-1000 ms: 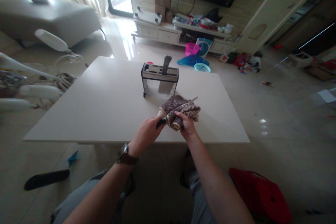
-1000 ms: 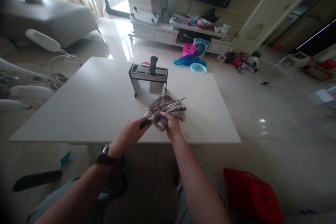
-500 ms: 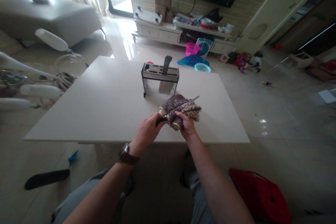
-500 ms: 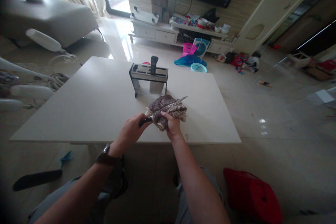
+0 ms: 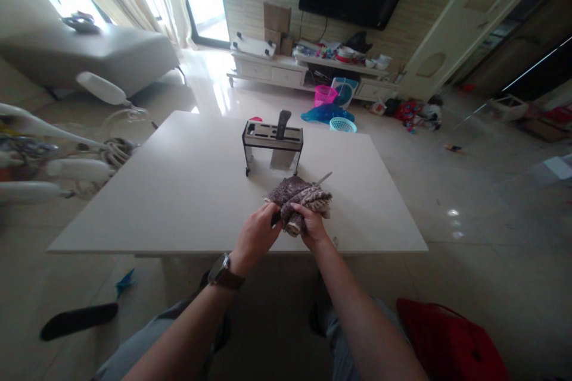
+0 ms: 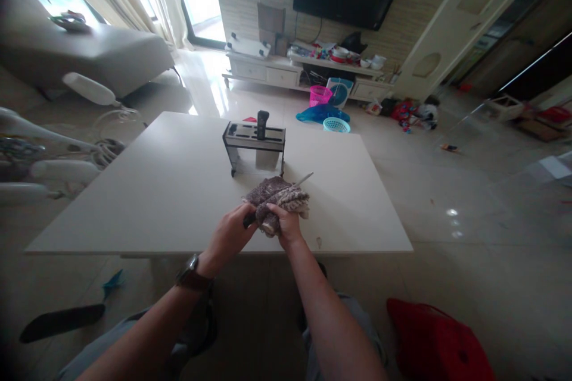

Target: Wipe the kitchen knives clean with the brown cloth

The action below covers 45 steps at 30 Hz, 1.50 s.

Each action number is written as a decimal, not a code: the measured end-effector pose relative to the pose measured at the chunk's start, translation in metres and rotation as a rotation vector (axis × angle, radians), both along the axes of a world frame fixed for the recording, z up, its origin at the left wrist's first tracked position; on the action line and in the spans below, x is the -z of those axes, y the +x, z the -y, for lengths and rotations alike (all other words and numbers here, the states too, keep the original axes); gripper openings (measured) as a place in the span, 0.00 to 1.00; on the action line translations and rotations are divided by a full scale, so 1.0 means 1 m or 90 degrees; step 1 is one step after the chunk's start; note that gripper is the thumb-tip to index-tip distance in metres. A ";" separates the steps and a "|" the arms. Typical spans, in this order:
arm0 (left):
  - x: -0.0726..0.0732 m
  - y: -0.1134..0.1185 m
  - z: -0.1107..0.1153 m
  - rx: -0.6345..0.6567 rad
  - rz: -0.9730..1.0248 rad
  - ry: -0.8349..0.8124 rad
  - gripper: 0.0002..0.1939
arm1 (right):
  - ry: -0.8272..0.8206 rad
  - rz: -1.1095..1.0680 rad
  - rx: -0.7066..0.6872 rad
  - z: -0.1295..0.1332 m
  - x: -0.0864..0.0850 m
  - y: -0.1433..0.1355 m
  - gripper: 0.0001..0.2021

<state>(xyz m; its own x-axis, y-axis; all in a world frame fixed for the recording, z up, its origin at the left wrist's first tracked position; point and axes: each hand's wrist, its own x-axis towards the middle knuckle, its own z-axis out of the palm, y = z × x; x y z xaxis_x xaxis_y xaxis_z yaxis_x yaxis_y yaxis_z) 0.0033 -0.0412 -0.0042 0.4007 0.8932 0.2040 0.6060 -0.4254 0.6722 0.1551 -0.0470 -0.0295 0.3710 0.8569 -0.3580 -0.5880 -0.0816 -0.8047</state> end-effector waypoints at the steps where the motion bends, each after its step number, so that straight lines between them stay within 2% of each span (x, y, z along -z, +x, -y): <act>1: 0.000 0.000 0.000 -0.001 0.006 0.004 0.05 | 0.001 -0.005 0.002 0.000 0.000 0.000 0.15; 13: -0.002 -0.003 0.004 -0.014 0.003 0.041 0.07 | 0.005 -0.064 -0.046 0.008 -0.007 -0.005 0.13; 25: 0.003 0.006 0.017 0.016 0.060 0.035 0.07 | 0.012 -0.018 -0.003 0.016 0.013 0.008 0.14; 30: 0.015 0.019 0.021 0.032 0.108 0.025 0.05 | 0.014 0.028 0.040 0.024 0.016 0.020 0.15; 33: 0.024 0.030 0.029 0.036 0.139 0.005 0.04 | 0.010 0.074 0.065 0.032 0.017 0.028 0.15; 35: 0.026 0.033 0.037 0.036 0.153 -0.011 0.04 | 0.029 0.089 0.077 0.039 0.014 0.031 0.15; 39: 0.010 0.022 0.060 0.023 0.197 -0.031 0.03 | 0.053 0.079 0.061 0.054 0.001 0.028 0.16; 45: -0.024 -0.024 0.101 0.019 0.180 -0.070 0.13 | 0.054 0.049 0.052 0.087 -0.034 0.025 0.16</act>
<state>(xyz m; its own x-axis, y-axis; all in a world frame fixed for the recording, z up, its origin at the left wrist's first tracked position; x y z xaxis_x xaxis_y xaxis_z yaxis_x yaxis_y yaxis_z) -0.0209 -0.1426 0.0197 0.3678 0.9048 0.2145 0.3762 -0.3557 0.8555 0.1801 -0.1340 0.0047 0.4648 0.8483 -0.2537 -0.5265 0.0344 -0.8495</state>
